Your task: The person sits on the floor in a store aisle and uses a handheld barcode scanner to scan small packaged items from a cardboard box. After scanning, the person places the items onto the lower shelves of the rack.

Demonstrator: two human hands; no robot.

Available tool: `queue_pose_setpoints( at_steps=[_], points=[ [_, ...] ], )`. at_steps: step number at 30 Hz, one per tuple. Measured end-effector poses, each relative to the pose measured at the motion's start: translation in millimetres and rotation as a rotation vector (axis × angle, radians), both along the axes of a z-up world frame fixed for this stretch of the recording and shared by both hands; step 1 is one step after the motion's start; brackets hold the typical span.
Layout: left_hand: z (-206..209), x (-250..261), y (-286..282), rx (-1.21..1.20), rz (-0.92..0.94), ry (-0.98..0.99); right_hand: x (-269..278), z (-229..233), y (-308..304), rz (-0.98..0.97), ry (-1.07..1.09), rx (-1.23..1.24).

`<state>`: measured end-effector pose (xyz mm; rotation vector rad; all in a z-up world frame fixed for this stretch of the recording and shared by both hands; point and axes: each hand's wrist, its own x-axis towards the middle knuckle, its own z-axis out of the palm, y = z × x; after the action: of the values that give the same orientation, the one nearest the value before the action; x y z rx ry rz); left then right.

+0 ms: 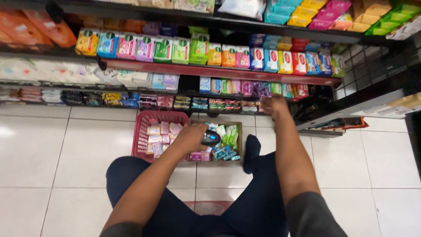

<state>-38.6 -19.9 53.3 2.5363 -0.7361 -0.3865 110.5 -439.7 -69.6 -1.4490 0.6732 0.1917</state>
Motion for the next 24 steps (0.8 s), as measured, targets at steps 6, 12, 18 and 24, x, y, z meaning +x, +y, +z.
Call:
queue_pose_setpoints(
  at_steps=[6, 12, 18, 24],
  points=[
    [2.5, -0.1, 5.2, 0.032, -0.015, 0.050, -3.6, -14.2, 8.9, 0.027, 0.064, -0.031],
    [8.7, 4.1, 2.6, 0.107, -0.010, 0.097, 7.5, -85.8, -17.8, 0.099, -0.164, -0.600],
    [-3.6, 4.5, -1.0, 0.089, -0.030, 0.066, -8.8, -6.9, 32.1, 0.180, -0.241, -1.106],
    [4.8, 3.1, 0.4, 0.092, -0.026, 0.104, -23.8, 25.6, 66.3, 0.257, -0.307, -1.263]
  ],
)
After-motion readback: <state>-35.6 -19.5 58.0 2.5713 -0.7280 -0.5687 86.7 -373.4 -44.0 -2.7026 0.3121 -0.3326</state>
